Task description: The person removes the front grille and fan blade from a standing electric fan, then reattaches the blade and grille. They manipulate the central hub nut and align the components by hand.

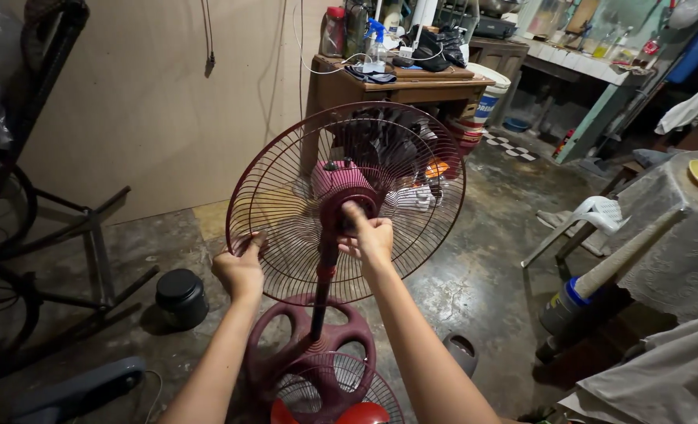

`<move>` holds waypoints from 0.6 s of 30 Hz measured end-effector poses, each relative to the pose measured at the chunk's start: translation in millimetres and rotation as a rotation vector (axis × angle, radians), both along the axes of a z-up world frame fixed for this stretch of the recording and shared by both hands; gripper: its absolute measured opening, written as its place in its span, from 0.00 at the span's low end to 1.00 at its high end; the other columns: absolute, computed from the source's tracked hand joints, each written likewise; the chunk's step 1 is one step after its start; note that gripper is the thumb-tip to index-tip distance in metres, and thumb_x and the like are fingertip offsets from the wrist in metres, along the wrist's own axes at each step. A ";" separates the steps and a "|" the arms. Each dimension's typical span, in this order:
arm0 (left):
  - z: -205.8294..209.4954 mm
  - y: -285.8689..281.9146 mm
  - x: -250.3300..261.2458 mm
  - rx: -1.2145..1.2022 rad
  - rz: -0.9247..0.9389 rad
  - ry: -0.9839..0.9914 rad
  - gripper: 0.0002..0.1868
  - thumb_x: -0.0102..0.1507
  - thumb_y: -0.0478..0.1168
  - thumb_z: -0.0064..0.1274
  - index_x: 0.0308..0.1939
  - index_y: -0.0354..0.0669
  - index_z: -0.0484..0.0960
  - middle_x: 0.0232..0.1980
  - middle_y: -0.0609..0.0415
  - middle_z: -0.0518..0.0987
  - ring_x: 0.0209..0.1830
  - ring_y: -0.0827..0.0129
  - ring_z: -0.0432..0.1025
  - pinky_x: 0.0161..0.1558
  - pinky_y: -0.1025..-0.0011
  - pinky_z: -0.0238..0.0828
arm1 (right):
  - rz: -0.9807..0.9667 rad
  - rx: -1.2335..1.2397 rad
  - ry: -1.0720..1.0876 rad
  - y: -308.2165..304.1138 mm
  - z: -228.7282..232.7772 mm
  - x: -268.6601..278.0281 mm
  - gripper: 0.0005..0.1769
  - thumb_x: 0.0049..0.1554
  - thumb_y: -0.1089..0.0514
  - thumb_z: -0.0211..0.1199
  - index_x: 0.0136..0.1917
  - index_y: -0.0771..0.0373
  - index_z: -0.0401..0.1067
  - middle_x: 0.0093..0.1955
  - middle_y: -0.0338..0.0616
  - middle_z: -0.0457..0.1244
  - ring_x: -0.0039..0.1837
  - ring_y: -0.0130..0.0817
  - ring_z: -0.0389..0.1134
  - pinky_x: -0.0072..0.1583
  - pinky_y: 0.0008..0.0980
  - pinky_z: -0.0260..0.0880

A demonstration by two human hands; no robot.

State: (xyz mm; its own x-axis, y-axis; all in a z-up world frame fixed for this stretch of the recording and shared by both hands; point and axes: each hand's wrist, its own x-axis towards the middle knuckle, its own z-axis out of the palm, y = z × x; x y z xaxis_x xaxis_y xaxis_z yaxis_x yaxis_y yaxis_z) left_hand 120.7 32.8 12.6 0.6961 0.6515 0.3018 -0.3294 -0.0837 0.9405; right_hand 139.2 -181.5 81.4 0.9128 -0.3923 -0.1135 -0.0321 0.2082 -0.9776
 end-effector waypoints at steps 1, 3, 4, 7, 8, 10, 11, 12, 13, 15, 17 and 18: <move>0.8 -0.2 -0.5 0.016 0.020 0.010 0.13 0.57 0.38 0.70 0.38 0.31 0.88 0.35 0.49 0.87 0.32 0.70 0.79 0.40 0.70 0.73 | 0.036 0.112 0.042 -0.1 5.0 2.1 0.32 0.51 0.47 0.69 0.55 0.70 0.57 0.45 0.64 0.67 0.39 0.51 0.74 0.40 0.47 0.78; 1.1 1.1 -2.7 0.024 0.031 0.011 0.13 0.57 0.39 0.71 0.38 0.32 0.88 0.35 0.49 0.87 0.32 0.70 0.79 0.40 0.69 0.72 | 0.110 0.340 0.126 0.2 11.1 2.9 0.30 0.50 0.40 0.61 0.52 0.68 0.64 0.41 0.63 0.69 0.36 0.50 0.75 0.37 0.44 0.79; 1.7 0.9 -2.6 0.013 0.023 -0.002 0.13 0.57 0.40 0.70 0.38 0.32 0.88 0.35 0.49 0.87 0.32 0.70 0.79 0.40 0.70 0.73 | 0.119 0.282 0.094 0.1 13.1 2.5 0.30 0.50 0.43 0.64 0.53 0.71 0.64 0.42 0.63 0.69 0.38 0.51 0.75 0.38 0.44 0.80; 2.5 -0.3 -2.9 0.022 0.020 0.024 0.14 0.56 0.40 0.70 0.38 0.33 0.88 0.35 0.49 0.87 0.32 0.70 0.79 0.40 0.69 0.73 | 0.002 -0.164 -0.078 0.2 12.4 -5.1 0.33 0.49 0.47 0.73 0.54 0.74 0.63 0.43 0.62 0.70 0.41 0.51 0.75 0.41 0.43 0.80; 3.0 0.4 -2.6 0.031 0.024 0.044 0.14 0.56 0.41 0.71 0.38 0.33 0.88 0.34 0.49 0.87 0.31 0.70 0.79 0.40 0.69 0.73 | -0.132 -0.491 -0.184 2.8 9.3 -10.1 0.36 0.46 0.46 0.75 0.53 0.73 0.62 0.42 0.59 0.69 0.41 0.50 0.75 0.42 0.43 0.78; 3.6 0.5 -1.5 0.036 0.054 0.074 0.15 0.55 0.41 0.72 0.38 0.32 0.88 0.34 0.48 0.86 0.31 0.68 0.79 0.40 0.68 0.72 | -0.266 -0.851 -0.301 6.7 4.5 -18.7 0.39 0.43 0.45 0.78 0.53 0.71 0.61 0.38 0.55 0.68 0.39 0.48 0.74 0.42 0.43 0.75; 3.6 1.1 -1.2 0.039 0.071 0.091 0.16 0.55 0.41 0.72 0.37 0.32 0.88 0.34 0.48 0.86 0.31 0.68 0.79 0.40 0.68 0.72 | -0.263 -0.885 -0.311 7.1 3.2 -21.6 0.41 0.41 0.44 0.78 0.54 0.71 0.61 0.37 0.55 0.68 0.37 0.47 0.73 0.41 0.42 0.74; 3.5 1.3 -1.1 0.030 0.062 0.074 0.15 0.55 0.41 0.72 0.37 0.32 0.88 0.34 0.48 0.86 0.32 0.68 0.79 0.40 0.68 0.72 | -0.259 -0.918 -0.319 6.7 2.1 -23.0 0.42 0.40 0.43 0.78 0.55 0.71 0.62 0.35 0.54 0.69 0.35 0.46 0.72 0.40 0.42 0.73; 3.4 1.7 -0.9 0.022 0.054 0.058 0.15 0.55 0.41 0.72 0.37 0.32 0.88 0.34 0.49 0.87 0.32 0.68 0.79 0.40 0.69 0.72 | -0.176 -0.677 -0.185 5.7 2.8 -20.9 0.39 0.46 0.39 0.73 0.54 0.71 0.62 0.36 0.53 0.68 0.35 0.45 0.72 0.39 0.42 0.73; 2.8 2.0 -1.7 0.016 0.043 0.071 0.15 0.55 0.42 0.71 0.37 0.33 0.88 0.34 0.49 0.87 0.32 0.68 0.79 0.40 0.68 0.72 | -0.015 -0.193 0.084 -0.2 5.1 -12.7 0.38 0.57 0.31 0.62 0.54 0.70 0.63 0.38 0.50 0.66 0.34 0.41 0.72 0.36 0.41 0.73; 2.3 0.2 -2.6 0.021 0.037 0.128 0.15 0.56 0.42 0.72 0.37 0.32 0.88 0.34 0.47 0.87 0.30 0.65 0.77 0.40 0.67 0.71 | 0.097 0.043 0.191 -8.0 5.1 -1.3 0.39 0.52 0.30 0.60 0.51 0.72 0.66 0.37 0.56 0.68 0.33 0.44 0.73 0.35 0.41 0.75; 3.2 0.3 -2.4 0.021 0.032 0.091 0.15 0.55 0.42 0.71 0.37 0.33 0.88 0.34 0.48 0.87 0.31 0.66 0.78 0.40 0.67 0.72 | 0.153 0.161 0.238 -11.2 4.1 4.4 0.40 0.49 0.30 0.58 0.49 0.73 0.68 0.36 0.60 0.69 0.33 0.45 0.74 0.35 0.41 0.76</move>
